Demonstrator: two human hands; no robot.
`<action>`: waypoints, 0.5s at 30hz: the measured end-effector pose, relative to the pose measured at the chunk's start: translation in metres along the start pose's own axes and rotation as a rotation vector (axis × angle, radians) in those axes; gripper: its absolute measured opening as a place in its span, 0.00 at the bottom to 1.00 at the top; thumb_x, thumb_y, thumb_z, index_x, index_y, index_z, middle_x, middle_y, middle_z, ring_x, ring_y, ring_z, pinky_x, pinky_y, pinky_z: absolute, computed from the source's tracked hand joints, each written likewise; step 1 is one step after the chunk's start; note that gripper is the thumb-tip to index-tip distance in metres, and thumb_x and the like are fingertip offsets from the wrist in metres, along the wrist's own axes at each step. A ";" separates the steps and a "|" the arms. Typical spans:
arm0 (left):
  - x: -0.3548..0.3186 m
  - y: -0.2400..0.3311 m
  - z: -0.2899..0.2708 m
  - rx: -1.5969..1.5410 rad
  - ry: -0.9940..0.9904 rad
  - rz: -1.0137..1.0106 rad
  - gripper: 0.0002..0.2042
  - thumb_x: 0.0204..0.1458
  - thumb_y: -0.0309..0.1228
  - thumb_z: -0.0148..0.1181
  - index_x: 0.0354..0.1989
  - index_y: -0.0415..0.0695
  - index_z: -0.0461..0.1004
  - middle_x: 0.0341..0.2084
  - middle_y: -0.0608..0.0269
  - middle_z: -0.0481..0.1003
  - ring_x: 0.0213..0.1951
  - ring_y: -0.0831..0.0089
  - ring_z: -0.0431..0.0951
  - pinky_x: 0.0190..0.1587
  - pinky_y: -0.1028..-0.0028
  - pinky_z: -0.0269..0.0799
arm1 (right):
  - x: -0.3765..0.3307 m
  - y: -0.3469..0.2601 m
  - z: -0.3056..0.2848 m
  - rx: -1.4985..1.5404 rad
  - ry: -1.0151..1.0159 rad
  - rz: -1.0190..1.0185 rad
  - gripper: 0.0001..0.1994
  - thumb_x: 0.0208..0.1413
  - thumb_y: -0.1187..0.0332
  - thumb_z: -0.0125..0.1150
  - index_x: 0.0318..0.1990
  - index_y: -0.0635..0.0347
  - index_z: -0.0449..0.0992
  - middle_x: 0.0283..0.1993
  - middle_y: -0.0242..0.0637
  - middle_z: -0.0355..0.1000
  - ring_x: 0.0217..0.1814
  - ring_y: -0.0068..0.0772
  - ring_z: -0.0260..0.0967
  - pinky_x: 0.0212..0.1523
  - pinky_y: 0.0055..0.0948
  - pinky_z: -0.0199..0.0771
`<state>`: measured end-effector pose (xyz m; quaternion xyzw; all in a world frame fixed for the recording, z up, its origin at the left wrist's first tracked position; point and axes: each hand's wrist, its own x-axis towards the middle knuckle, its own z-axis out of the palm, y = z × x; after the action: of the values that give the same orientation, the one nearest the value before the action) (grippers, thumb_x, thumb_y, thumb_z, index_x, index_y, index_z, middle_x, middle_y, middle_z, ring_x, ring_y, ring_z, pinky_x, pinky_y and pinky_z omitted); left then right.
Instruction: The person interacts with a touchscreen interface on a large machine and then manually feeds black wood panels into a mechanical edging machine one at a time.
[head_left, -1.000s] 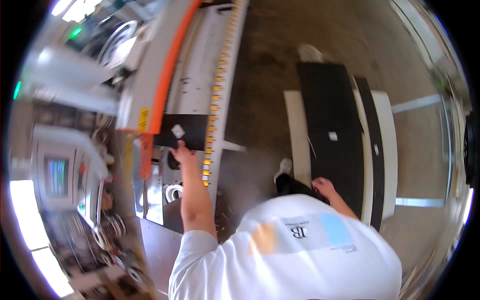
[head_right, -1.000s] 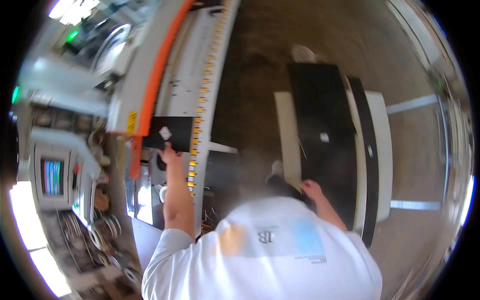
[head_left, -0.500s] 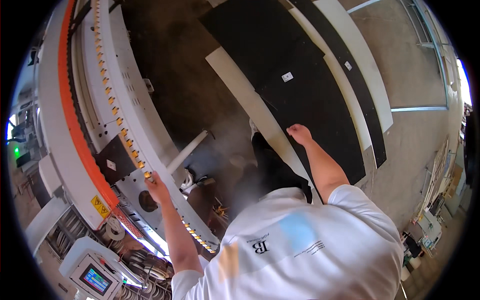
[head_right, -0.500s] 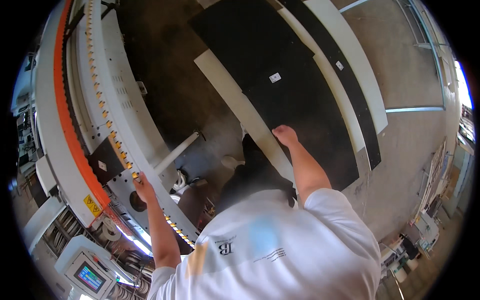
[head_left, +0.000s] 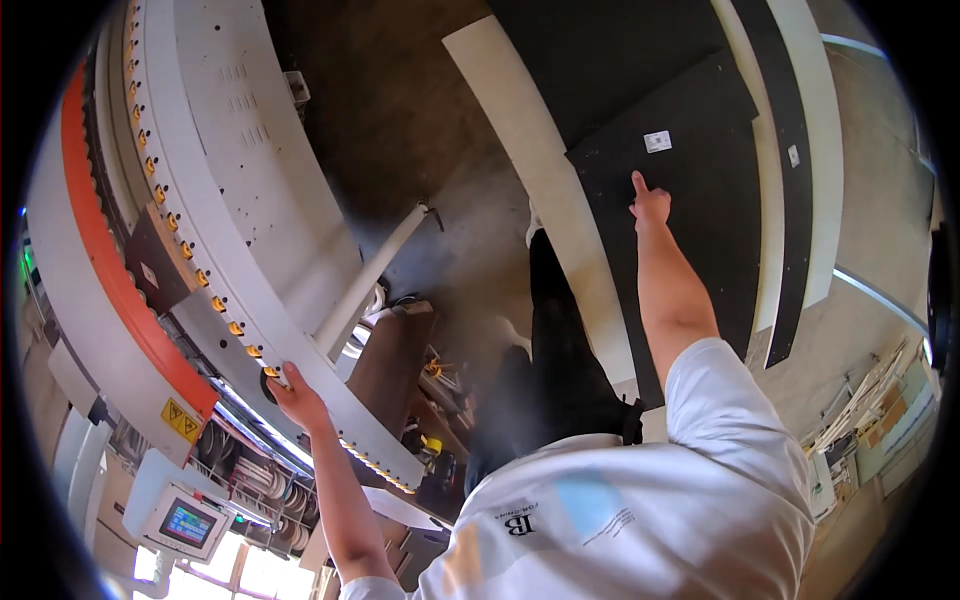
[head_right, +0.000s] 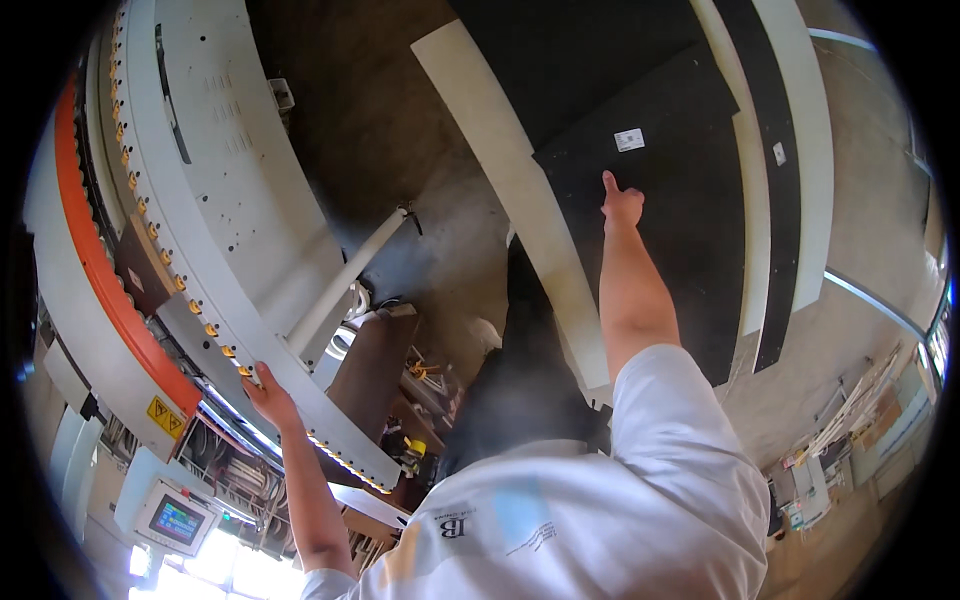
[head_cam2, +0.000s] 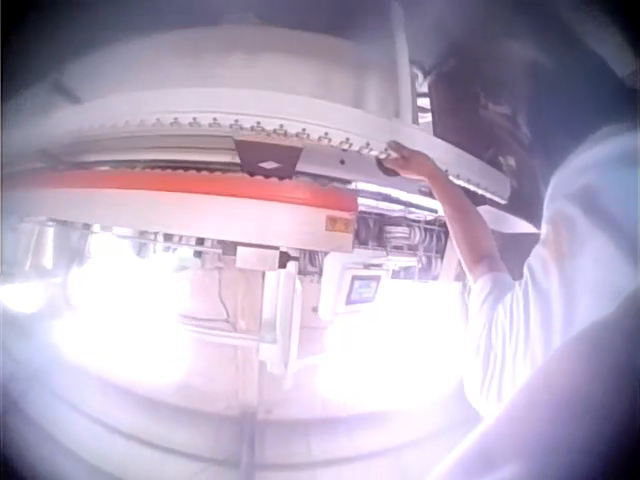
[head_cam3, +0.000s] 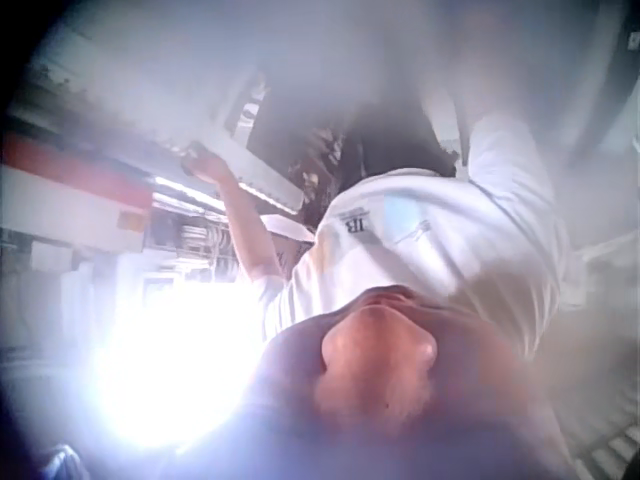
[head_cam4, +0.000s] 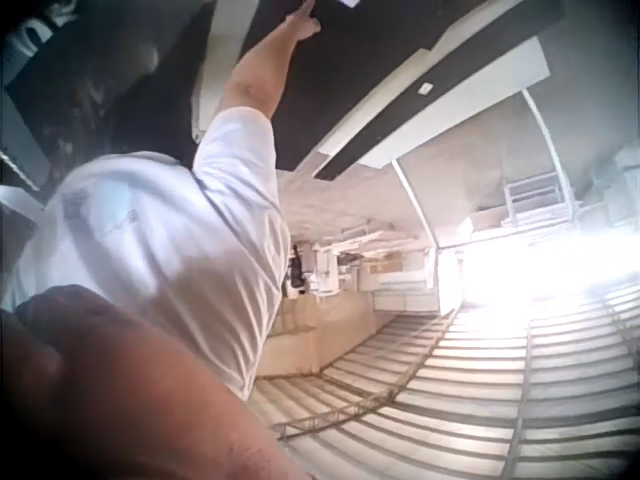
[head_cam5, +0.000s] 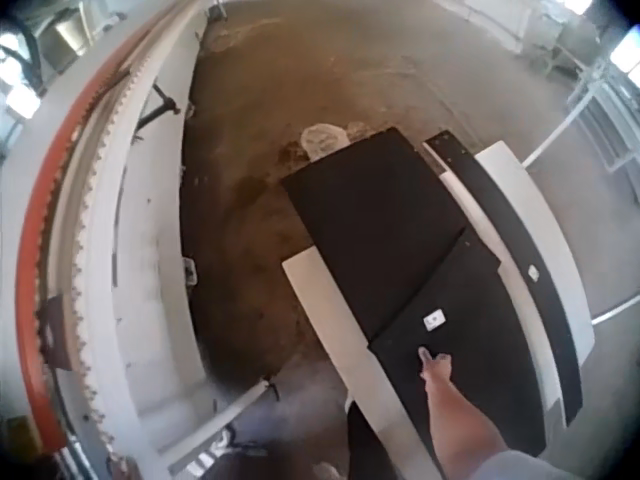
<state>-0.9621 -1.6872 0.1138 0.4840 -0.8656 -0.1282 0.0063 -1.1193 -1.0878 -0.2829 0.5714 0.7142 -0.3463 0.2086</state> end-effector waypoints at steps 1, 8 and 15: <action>-0.002 0.000 0.001 0.009 0.006 -0.008 0.27 0.67 0.47 0.54 0.61 0.35 0.66 0.49 0.40 0.77 0.48 0.47 0.80 0.49 0.57 0.75 | -0.002 0.009 0.012 -0.007 -0.011 0.000 0.37 0.48 0.43 0.77 0.50 0.69 0.70 0.40 0.42 0.73 0.32 0.36 0.74 0.25 0.35 0.81; 0.000 0.006 0.000 -0.044 -0.013 -0.016 0.24 0.67 0.45 0.55 0.58 0.35 0.67 0.46 0.43 0.79 0.44 0.54 0.80 0.47 0.60 0.75 | -0.025 0.108 0.069 -0.028 -0.099 -0.012 0.30 0.50 0.42 0.75 0.37 0.64 0.72 0.29 0.37 0.72 0.26 0.32 0.72 0.20 0.31 0.74; 0.004 -0.002 0.005 -0.093 0.024 0.046 0.23 0.65 0.46 0.57 0.56 0.37 0.69 0.45 0.46 0.80 0.45 0.53 0.81 0.47 0.60 0.75 | -0.135 0.090 0.079 0.814 -0.379 0.418 0.34 0.61 0.34 0.56 0.51 0.62 0.75 0.49 0.39 0.76 0.48 0.36 0.74 0.52 0.41 0.75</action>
<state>-0.9635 -1.6903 0.1080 0.4647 -0.8695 -0.1622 0.0421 -1.0051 -1.2265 -0.2653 0.6644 0.3408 -0.6457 0.1593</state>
